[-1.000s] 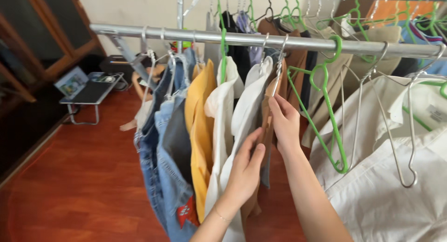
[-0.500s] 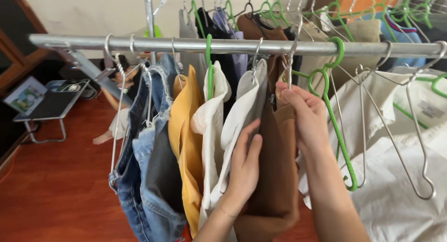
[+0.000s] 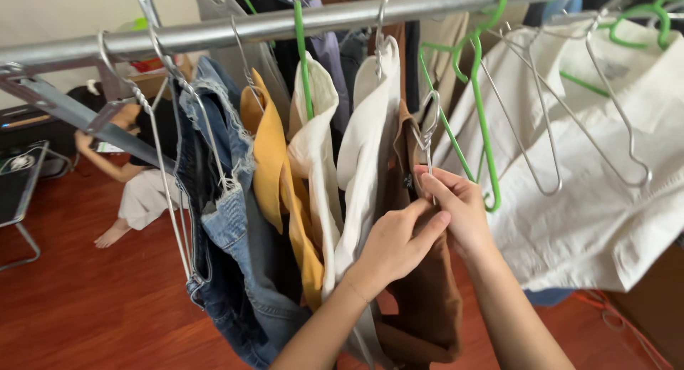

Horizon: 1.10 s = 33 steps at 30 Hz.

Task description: The person folds a black garment and places it into a clear plastic bag, which they then put into a cardboard box and close. The person then takes a brown t-shirt from a clothing rack and irons it on a wooden surface.

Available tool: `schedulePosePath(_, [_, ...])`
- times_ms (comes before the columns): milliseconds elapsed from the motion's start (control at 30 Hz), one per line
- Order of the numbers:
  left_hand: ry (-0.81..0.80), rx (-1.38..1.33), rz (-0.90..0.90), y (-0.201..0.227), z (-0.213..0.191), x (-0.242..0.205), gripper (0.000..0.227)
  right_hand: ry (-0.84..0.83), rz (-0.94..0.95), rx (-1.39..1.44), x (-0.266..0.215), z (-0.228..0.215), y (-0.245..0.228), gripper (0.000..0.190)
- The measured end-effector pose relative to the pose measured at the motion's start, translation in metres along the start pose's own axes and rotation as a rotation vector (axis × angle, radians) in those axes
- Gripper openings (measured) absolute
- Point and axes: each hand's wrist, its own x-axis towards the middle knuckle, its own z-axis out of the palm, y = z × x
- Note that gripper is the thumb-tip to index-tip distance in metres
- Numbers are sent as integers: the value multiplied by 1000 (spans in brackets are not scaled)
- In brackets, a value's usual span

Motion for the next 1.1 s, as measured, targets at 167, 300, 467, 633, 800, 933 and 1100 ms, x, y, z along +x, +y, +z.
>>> schedulePosePath(167, [-111, 119, 133, -20, 6, -26, 42, 92, 90, -373, 54, -18, 125, 20])
schedulePosePath(300, [-173, 112, 380, -8, 11, -57, 45, 82, 119, -504, 78, -24, 174, 27])
schedulePosePath(467, [-171, 58, 424, -16, -2, -63, 44, 50, 253, -488, 136, -37, 244, 25])
schedulePosePath(633, [-298, 76, 432, -21, -4, -58, 52, -107, 440, -356, 93, -6, 85, 37])
schedulePosePath(800, [-228, 15, 211, -56, 20, -43, 44, -215, 500, -489, 78, 3, 16, 24])
schedulePosePath(933, [-160, -60, -11, -94, 44, -24, 51, -267, 510, -517, 32, 10, -31, 18])
schedulePosePath(1100, [-101, -39, -128, -139, 68, -6, 40, -406, 386, -603, -8, -39, -36, 56])
